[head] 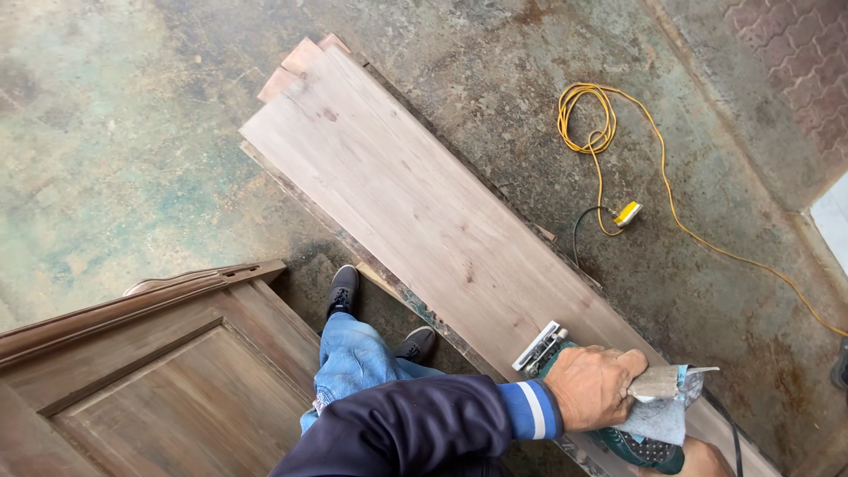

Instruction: Manually sanding a wood plank and then using an electric orbital sander.

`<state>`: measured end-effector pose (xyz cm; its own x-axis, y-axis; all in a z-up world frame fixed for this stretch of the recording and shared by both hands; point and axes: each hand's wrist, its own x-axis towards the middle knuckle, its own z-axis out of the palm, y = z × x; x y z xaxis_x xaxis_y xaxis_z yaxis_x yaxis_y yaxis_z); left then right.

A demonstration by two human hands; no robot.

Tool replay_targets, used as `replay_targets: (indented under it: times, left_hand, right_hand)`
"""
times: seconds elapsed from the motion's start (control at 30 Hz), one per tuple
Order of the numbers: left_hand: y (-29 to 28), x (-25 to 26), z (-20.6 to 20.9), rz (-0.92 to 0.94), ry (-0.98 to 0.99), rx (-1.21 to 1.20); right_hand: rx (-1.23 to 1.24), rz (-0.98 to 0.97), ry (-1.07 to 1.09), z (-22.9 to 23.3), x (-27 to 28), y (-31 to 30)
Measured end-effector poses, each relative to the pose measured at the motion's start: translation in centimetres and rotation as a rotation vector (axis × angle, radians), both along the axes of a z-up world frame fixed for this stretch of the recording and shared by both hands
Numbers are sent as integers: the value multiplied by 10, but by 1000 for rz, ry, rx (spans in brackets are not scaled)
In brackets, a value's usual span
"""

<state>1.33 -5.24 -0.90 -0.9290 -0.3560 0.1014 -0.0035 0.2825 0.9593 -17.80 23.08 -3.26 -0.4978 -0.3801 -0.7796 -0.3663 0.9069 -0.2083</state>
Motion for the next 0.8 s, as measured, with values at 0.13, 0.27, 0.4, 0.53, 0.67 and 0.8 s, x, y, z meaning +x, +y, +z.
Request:
replay_targets:
  times: [0.13, 0.27, 0.4, 0.53, 0.67, 0.8]
  left_hand:
    - [-32, 11, -1, 67, 27, -18]
    - [-78, 27, 4, 133, 17, -2]
    - [-118, 44, 2, 194, 18, 22]
    - [-157, 58, 0, 263, 12, 35]
    - [-191, 71, -3, 326, 17, 18]
    - [-226, 80, -2, 369, 12, 27]
  right_hand:
    - [-17, 25, 19, -20, -5, -29]
    - [156, 88, 131, 32, 48, -137]
    - [196, 127, 177, 41, 66, -195]
    - [17, 223, 211, 37, 75, -235]
    - [11, 228, 203, 47, 96, -287]
    - [49, 245, 238, 56, 113, -333]
